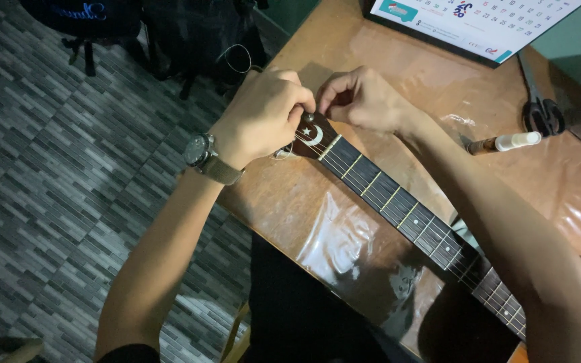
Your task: The person cleans the body of an acoustic guitar with a cloth, wiping the top and sides. They then move to the headstock to tune the strings by turning the tuning pegs.
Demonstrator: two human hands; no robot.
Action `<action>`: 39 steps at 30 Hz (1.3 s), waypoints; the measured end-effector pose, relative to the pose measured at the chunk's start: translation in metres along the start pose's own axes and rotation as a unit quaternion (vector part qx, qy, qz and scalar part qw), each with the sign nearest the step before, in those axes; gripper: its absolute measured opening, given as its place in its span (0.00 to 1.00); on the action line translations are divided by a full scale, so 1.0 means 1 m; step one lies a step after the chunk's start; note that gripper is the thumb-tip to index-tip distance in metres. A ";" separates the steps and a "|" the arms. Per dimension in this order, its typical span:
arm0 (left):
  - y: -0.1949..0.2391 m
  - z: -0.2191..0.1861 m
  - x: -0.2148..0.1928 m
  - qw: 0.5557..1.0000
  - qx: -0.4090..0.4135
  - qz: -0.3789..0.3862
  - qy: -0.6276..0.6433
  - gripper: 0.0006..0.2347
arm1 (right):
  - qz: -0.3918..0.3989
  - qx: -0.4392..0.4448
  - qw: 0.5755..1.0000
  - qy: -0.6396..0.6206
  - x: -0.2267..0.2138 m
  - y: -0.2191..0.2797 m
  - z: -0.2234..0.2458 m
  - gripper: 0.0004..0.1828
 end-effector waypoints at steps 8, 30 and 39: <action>-0.001 0.000 0.002 1.000 -0.003 -0.001 0.006 0.06 | 0.027 0.067 0.996 -0.058 0.001 -0.003 -0.002 0.10; 0.009 0.004 -0.004 0.998 0.006 -0.045 0.033 0.08 | 0.027 0.142 0.984 -0.100 0.009 -0.010 -0.025 0.12; 0.011 0.002 -0.015 0.995 0.001 -0.085 0.044 0.08 | 0.036 0.133 0.983 -0.120 0.005 -0.007 -0.013 0.12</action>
Point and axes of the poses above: each hand's wrist, its own y-axis away from the middle knuckle, its own x-axis out of the palm, z = x × y, the point moved 7 cm from there along -y, towards the middle knuckle, and after that the axes turned 15 degrees about -z, right-handed, at the moved point
